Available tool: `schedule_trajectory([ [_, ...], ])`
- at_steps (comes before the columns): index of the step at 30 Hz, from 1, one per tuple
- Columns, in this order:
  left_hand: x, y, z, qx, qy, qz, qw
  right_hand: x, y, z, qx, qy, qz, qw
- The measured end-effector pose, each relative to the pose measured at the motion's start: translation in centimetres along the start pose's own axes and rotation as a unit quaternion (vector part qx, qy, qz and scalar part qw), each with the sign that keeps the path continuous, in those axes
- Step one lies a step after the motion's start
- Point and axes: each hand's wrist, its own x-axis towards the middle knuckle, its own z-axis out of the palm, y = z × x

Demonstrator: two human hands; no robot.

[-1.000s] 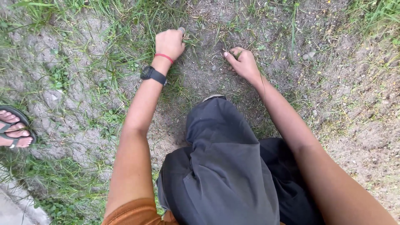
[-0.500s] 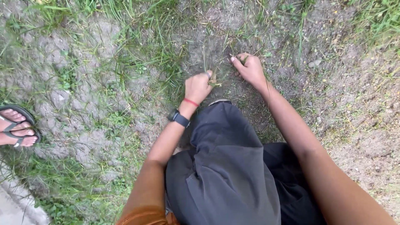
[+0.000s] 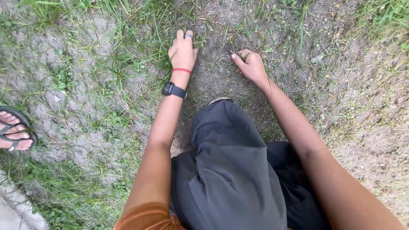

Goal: Pulling small weeds and grass from a dirt patch by hand while kneeling outdoors.

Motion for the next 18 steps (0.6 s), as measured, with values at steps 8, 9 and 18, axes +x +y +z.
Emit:
schedule_trajectory([
  [8, -1.4, -1.4, 3.0, -0.085, 0.069, 0.055, 0.992, -0.1, -0.1, 0.0, 0.009, -0.012, 0.014, 1.0],
  [9, -2.5, -1.2, 2.1, -0.116, 0.041, 0.067, 0.99, 0.0, 0.1, 0.1, 0.007, -0.004, 0.008, 1.0],
  [18, -4.7, 1.4, 2.1, -0.155, -0.018, 0.075, 0.985, -0.2, -0.2, -0.1, 0.009, -0.004, 0.0, 1.0],
])
